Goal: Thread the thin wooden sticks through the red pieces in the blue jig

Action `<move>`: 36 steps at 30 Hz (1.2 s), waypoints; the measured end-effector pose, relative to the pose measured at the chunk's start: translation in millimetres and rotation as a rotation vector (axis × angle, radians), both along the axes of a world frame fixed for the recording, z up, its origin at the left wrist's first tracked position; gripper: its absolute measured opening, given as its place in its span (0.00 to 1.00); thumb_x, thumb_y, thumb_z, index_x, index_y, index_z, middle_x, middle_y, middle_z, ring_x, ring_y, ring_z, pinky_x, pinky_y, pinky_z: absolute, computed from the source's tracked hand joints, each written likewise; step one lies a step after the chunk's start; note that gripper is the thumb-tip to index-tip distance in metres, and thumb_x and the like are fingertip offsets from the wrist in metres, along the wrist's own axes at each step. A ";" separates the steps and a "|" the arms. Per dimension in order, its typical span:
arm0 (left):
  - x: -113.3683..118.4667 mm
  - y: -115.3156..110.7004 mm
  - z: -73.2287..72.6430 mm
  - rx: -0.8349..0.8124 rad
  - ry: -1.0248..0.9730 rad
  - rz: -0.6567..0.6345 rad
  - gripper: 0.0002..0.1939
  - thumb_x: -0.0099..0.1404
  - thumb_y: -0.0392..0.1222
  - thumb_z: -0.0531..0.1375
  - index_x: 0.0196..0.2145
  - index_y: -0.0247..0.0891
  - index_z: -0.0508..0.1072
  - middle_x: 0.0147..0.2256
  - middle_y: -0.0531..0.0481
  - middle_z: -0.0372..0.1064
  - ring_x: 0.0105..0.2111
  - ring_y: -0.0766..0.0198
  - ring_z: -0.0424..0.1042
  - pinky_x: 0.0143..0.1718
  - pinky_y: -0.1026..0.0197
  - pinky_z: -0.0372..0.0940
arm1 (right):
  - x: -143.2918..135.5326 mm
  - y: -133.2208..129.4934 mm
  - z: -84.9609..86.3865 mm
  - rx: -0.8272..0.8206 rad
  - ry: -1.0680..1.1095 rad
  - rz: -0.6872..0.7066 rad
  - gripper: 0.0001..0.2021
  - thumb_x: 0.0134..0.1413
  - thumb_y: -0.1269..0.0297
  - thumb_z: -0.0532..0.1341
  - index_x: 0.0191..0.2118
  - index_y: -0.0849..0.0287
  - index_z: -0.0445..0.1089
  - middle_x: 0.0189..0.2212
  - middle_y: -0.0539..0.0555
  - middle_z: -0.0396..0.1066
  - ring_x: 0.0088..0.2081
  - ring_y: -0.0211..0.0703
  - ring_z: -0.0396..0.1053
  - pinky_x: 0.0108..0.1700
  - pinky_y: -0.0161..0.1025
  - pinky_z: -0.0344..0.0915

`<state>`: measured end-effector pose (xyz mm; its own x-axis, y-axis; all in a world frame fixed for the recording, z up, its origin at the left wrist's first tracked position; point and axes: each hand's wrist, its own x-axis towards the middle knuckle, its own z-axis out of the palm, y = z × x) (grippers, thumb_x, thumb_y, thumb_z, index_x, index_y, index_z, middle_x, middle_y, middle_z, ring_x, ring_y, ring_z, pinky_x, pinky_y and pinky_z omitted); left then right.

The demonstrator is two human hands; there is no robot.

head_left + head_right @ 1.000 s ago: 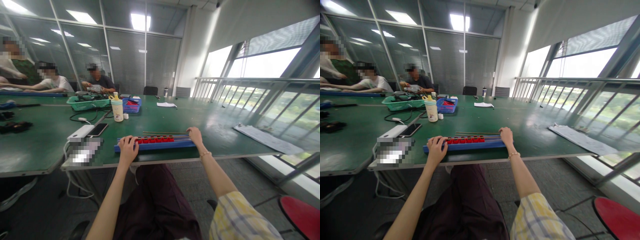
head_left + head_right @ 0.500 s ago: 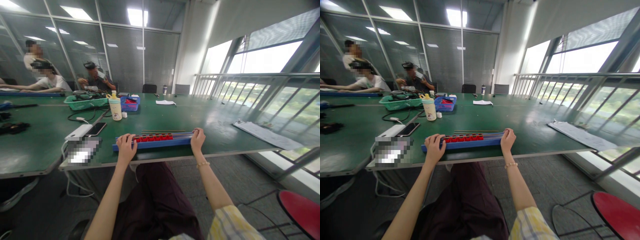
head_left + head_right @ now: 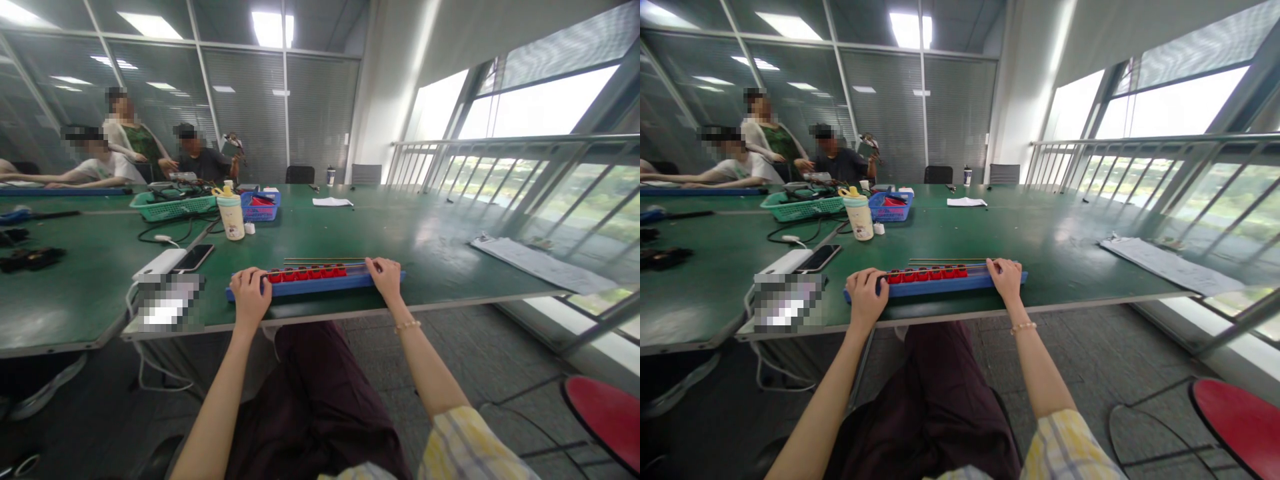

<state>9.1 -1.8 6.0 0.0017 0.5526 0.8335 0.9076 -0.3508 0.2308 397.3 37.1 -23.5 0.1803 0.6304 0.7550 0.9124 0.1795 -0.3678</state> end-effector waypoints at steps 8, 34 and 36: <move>0.0 -0.6 0.6 0.020 0.020 -0.052 0.10 0.65 0.39 0.55 0.40 0.39 0.75 0.44 0.43 0.71 0.48 0.51 0.60 0.53 0.48 0.56 | 1.0 0.2 -0.7 0.035 0.087 -0.003 0.15 0.64 0.56 0.50 0.36 0.58 0.69 0.26 0.52 0.70 0.31 0.43 0.66 0.45 0.41 0.54; 0.6 0.0 -0.3 -0.046 0.017 -0.024 0.12 0.65 0.39 0.54 0.42 0.40 0.76 0.46 0.41 0.68 0.49 0.49 0.59 0.52 0.46 0.57 | 7.4 0.1 -1.9 0.143 0.258 -0.075 0.11 0.56 0.66 0.48 0.39 0.58 0.66 0.33 0.58 0.72 0.35 0.47 0.67 0.43 0.43 0.60; 0.5 0.0 -0.4 -0.047 0.016 -0.026 0.12 0.65 0.39 0.54 0.42 0.40 0.76 0.45 0.41 0.68 0.49 0.49 0.59 0.52 0.46 0.56 | 8.3 -0.3 -2.1 0.157 0.268 -0.112 0.11 0.55 0.67 0.48 0.39 0.59 0.66 0.33 0.59 0.72 0.36 0.48 0.67 0.43 0.43 0.60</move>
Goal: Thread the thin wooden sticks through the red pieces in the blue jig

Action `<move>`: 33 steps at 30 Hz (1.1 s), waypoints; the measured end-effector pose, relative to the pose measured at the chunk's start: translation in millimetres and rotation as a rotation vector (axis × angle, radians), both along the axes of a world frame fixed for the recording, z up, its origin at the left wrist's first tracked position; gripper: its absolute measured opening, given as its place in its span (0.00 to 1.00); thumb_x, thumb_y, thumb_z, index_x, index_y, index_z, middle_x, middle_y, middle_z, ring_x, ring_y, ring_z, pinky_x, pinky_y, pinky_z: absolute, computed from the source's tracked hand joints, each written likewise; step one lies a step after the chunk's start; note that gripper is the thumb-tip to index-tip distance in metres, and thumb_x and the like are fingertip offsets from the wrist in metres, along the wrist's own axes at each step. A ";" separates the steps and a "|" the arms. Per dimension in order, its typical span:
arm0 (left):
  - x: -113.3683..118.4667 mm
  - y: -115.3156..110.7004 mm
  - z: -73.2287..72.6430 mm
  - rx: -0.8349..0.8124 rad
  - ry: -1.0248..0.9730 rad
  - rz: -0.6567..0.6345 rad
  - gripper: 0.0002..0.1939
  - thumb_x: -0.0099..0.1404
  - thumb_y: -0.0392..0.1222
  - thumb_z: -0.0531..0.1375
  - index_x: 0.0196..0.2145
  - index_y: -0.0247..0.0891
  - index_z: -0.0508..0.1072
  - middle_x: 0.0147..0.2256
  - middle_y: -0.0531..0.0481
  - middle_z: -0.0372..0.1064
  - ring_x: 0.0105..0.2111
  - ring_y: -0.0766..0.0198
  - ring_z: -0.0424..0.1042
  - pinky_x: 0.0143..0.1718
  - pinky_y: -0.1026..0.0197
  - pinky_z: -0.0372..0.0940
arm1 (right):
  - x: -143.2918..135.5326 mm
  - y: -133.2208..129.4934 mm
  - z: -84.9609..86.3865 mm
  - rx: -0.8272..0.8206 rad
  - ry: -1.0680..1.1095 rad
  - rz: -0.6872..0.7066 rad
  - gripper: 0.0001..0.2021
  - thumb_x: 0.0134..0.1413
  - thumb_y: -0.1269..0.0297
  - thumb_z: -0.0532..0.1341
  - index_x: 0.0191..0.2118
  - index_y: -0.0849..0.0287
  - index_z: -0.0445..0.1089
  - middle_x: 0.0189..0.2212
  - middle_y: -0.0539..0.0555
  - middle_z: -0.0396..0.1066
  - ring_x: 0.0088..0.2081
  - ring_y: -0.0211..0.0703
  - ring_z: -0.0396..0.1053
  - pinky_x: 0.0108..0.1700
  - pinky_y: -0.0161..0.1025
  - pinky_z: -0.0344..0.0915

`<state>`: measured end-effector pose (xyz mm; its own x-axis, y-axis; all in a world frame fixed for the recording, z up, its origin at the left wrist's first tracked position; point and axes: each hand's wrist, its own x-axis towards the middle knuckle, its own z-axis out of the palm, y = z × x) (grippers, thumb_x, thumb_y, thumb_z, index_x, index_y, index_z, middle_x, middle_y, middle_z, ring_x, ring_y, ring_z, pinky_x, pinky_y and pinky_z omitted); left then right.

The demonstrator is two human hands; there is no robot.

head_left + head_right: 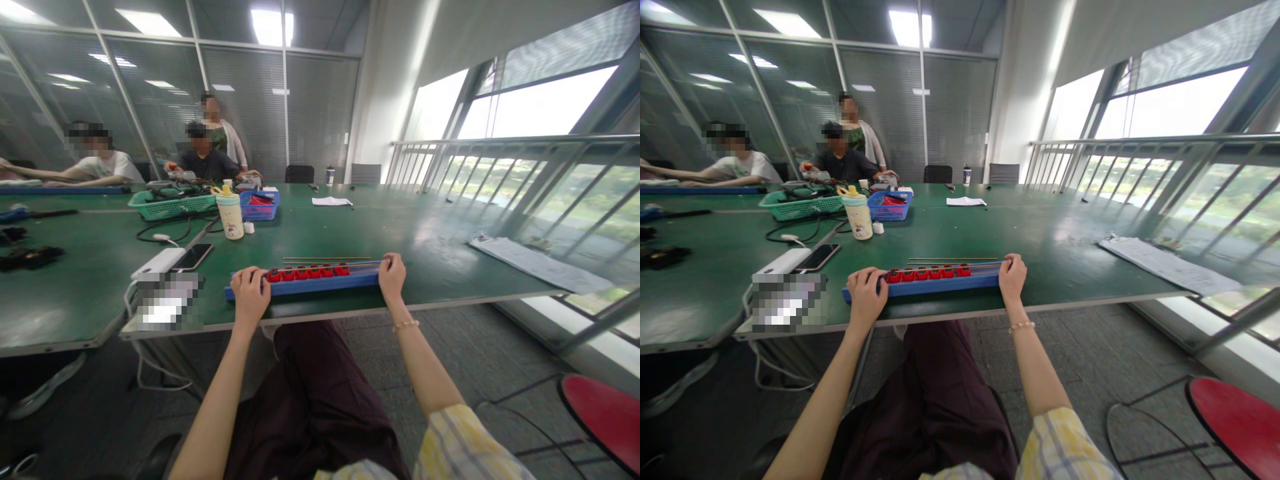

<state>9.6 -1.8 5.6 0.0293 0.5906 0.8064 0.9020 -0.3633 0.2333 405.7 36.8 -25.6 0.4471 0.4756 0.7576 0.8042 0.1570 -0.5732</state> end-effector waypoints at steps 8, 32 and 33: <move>-0.1 0.5 -0.7 -0.001 -0.003 0.002 0.12 0.65 0.39 0.54 0.41 0.39 0.75 0.46 0.41 0.68 0.49 0.49 0.59 0.52 0.47 0.56 | 2.7 0.5 -1.4 0.008 0.029 -0.091 0.10 0.55 0.68 0.48 0.38 0.59 0.65 0.33 0.60 0.72 0.36 0.50 0.66 0.44 0.45 0.58; 0.3 -0.6 0.0 -0.002 -0.008 0.002 0.11 0.65 0.38 0.54 0.41 0.40 0.75 0.45 0.42 0.69 0.49 0.49 0.60 0.52 0.48 0.56 | 8.9 9.9 -8.4 -0.088 -0.118 -0.099 0.20 0.65 0.57 0.46 0.29 0.58 0.68 0.32 0.59 0.66 0.41 0.50 0.61 0.49 0.49 0.55; 0.2 -0.6 0.0 0.000 -0.005 0.005 0.11 0.65 0.38 0.54 0.41 0.40 0.75 0.45 0.42 0.69 0.49 0.49 0.60 0.52 0.48 0.56 | 9.3 10.1 -9.1 -0.086 -0.127 -0.105 0.20 0.65 0.56 0.46 0.28 0.58 0.68 0.31 0.58 0.65 0.40 0.50 0.61 0.49 0.49 0.55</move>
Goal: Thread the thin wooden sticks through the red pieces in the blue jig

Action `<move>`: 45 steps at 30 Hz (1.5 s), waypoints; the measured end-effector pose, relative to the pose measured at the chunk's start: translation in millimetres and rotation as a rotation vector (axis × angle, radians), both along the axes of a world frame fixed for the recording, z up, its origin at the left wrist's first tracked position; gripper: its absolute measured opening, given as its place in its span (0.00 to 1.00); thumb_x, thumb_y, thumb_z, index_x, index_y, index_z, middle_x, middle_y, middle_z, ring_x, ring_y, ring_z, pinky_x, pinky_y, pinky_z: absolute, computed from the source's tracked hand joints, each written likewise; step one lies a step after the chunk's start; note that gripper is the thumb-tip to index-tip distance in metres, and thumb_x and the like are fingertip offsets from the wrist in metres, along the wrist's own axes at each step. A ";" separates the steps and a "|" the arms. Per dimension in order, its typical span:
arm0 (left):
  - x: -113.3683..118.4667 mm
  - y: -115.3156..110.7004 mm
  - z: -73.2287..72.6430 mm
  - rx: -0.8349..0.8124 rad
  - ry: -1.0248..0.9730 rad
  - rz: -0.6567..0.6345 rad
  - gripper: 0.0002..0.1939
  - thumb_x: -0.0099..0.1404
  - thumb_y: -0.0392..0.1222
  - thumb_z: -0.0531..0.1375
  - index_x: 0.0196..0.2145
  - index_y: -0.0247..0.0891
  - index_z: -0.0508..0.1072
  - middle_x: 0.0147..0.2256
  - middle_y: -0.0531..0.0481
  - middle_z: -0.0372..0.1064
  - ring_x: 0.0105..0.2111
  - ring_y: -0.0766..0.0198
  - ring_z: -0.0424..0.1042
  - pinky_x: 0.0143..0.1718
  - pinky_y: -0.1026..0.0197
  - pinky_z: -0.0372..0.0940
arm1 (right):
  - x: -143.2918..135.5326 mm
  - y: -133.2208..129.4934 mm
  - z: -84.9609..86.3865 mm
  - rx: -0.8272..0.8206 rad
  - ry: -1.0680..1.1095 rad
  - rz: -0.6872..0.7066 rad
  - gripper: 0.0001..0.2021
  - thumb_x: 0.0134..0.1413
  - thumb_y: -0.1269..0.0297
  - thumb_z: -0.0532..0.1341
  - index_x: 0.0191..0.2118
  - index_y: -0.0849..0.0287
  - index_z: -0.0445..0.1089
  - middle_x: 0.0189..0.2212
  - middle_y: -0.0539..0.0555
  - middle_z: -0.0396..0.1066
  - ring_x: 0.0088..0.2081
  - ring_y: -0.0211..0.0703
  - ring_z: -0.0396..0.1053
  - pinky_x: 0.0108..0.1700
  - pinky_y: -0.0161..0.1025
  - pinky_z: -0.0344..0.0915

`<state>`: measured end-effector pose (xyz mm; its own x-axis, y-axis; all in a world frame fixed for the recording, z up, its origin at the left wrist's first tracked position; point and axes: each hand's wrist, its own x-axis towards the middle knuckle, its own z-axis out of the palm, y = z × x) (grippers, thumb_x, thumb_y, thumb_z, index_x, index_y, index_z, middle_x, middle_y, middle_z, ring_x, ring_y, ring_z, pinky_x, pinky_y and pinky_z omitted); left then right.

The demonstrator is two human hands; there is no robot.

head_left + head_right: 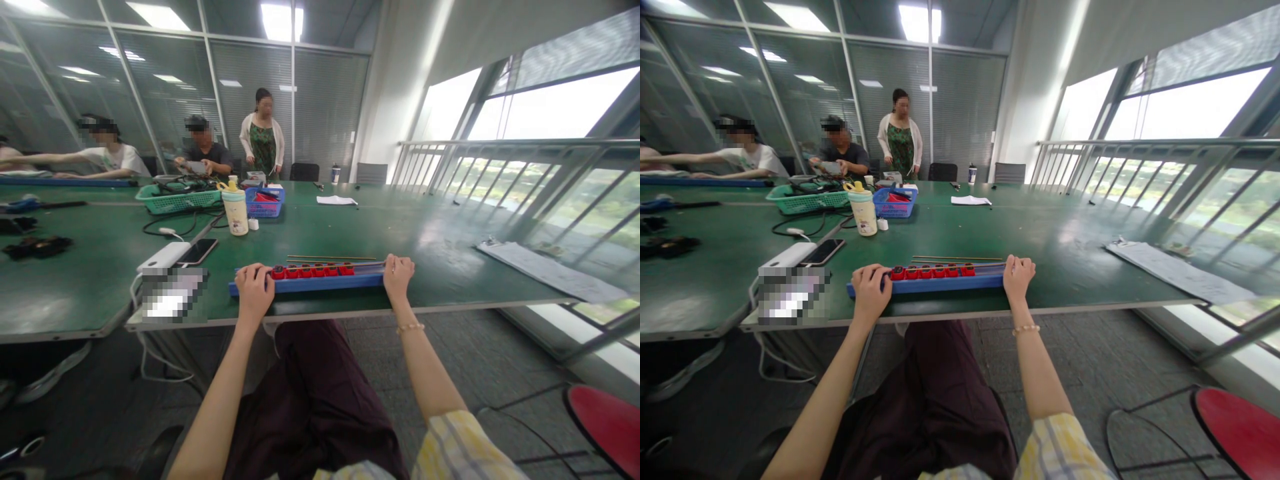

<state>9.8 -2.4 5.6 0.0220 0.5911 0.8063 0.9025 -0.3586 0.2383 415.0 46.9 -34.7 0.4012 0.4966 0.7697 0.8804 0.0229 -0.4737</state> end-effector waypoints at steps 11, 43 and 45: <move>-0.5 0.3 0.2 -0.007 -0.005 -0.005 0.11 0.65 0.38 0.54 0.41 0.40 0.76 0.45 0.42 0.69 0.48 0.49 0.60 0.52 0.47 0.56 | 5.6 2.3 -4.2 0.125 0.024 -0.094 0.19 0.63 0.59 0.47 0.23 0.56 0.62 0.28 0.58 0.63 0.37 0.50 0.60 0.44 0.48 0.57; -0.6 1.6 -1.0 0.009 0.012 0.013 0.11 0.66 0.38 0.54 0.40 0.40 0.76 0.45 0.42 0.69 0.48 0.50 0.60 0.51 0.49 0.57 | 4.3 -4.8 1.8 -0.065 0.217 -0.313 0.24 0.69 0.52 0.39 0.37 0.60 0.66 0.43 0.66 0.66 0.48 0.56 0.63 0.47 0.48 0.58; -0.3 1.1 -0.9 0.009 0.011 0.009 0.11 0.66 0.38 0.54 0.40 0.40 0.76 0.45 0.42 0.69 0.48 0.50 0.60 0.51 0.49 0.57 | 3.0 -5.3 3.2 -0.110 0.204 -0.300 0.24 0.69 0.53 0.39 0.38 0.61 0.66 0.44 0.67 0.66 0.49 0.56 0.62 0.47 0.48 0.57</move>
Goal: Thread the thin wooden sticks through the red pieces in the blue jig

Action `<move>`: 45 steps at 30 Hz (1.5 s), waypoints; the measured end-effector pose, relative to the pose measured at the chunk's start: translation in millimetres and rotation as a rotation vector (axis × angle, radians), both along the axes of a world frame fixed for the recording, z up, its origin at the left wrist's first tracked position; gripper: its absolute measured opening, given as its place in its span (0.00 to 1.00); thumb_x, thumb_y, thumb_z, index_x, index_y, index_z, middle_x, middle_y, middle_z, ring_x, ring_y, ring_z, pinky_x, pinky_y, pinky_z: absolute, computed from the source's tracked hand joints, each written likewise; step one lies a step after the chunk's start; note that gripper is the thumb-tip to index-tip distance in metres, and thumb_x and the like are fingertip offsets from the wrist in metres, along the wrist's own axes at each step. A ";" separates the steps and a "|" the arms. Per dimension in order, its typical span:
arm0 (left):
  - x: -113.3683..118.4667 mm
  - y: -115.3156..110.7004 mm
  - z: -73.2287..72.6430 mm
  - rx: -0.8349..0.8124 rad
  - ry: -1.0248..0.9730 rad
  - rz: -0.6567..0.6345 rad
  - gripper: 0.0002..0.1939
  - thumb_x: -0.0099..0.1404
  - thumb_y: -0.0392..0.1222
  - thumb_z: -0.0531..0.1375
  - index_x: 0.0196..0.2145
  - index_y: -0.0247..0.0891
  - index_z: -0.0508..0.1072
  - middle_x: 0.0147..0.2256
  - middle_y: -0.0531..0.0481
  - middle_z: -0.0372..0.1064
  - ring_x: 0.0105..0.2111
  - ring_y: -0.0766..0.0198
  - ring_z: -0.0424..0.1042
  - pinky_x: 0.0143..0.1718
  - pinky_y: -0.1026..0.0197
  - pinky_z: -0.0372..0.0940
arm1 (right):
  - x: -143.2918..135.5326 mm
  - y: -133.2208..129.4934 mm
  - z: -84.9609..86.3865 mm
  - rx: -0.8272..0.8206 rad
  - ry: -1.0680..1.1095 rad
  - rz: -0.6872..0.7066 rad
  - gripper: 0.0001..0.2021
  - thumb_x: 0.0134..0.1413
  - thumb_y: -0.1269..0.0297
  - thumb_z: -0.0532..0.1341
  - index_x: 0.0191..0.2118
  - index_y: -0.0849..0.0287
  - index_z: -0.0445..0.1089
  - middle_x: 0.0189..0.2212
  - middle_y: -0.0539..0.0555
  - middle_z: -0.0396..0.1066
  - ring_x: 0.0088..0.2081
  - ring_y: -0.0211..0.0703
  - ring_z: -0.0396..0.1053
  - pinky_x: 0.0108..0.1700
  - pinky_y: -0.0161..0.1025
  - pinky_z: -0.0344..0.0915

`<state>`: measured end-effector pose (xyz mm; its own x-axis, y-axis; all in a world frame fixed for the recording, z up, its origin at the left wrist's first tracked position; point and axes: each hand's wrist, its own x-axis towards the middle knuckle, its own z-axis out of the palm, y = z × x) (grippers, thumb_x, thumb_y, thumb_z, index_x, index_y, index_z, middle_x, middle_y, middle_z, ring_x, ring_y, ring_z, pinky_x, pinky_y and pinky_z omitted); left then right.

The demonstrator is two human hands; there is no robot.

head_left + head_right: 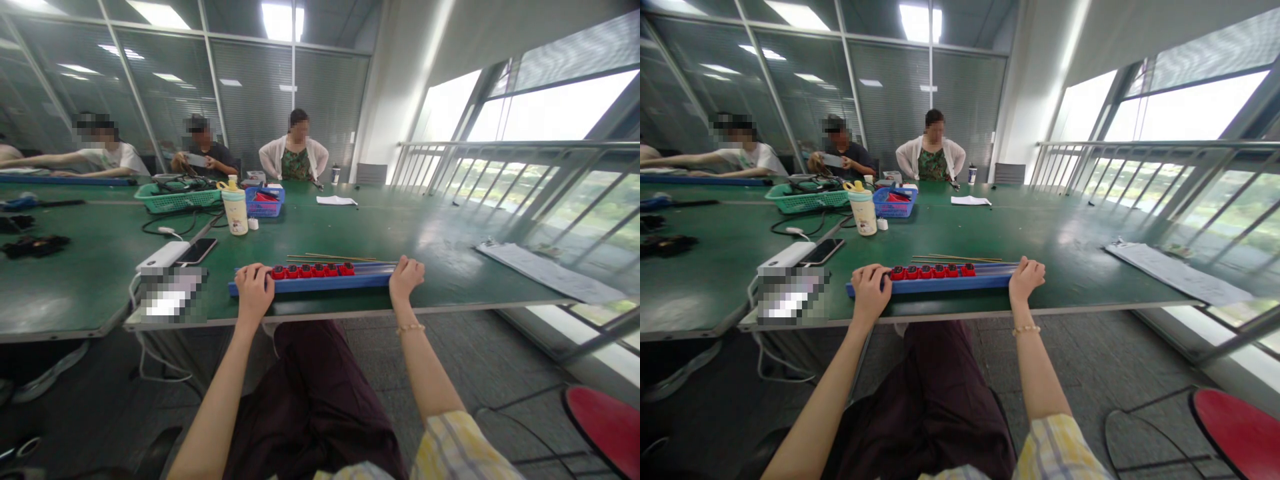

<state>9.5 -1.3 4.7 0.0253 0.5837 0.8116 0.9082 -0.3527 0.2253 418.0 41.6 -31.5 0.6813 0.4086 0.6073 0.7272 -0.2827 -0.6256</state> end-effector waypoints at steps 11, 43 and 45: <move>-1.3 -0.6 -0.1 -0.003 0.008 0.007 0.11 0.66 0.39 0.54 0.40 0.40 0.75 0.45 0.43 0.69 0.48 0.50 0.60 0.51 0.49 0.57 | -5.8 0.0 1.7 -0.051 -0.085 0.088 0.24 0.69 0.51 0.43 0.38 0.60 0.70 0.45 0.63 0.66 0.48 0.54 0.60 0.49 0.48 0.53; -1.9 -0.2 0.5 -0.028 -0.009 -0.016 0.12 0.65 0.39 0.54 0.41 0.39 0.76 0.45 0.41 0.69 0.48 0.49 0.60 0.51 0.47 0.57 | 5.8 81.4 67.3 -0.981 -0.232 0.608 0.09 0.45 0.62 0.69 0.35 0.59 0.81 0.33 0.61 0.78 0.40 0.49 0.76 0.43 0.40 0.69; -2.1 -0.3 0.3 -0.028 -0.010 -0.015 0.12 0.65 0.39 0.54 0.41 0.39 0.75 0.45 0.41 0.69 0.48 0.49 0.60 0.51 0.48 0.57 | 3.0 82.0 64.9 -0.968 -0.244 0.601 0.10 0.46 0.63 0.69 0.36 0.60 0.80 0.33 0.62 0.78 0.40 0.49 0.76 0.43 0.40 0.69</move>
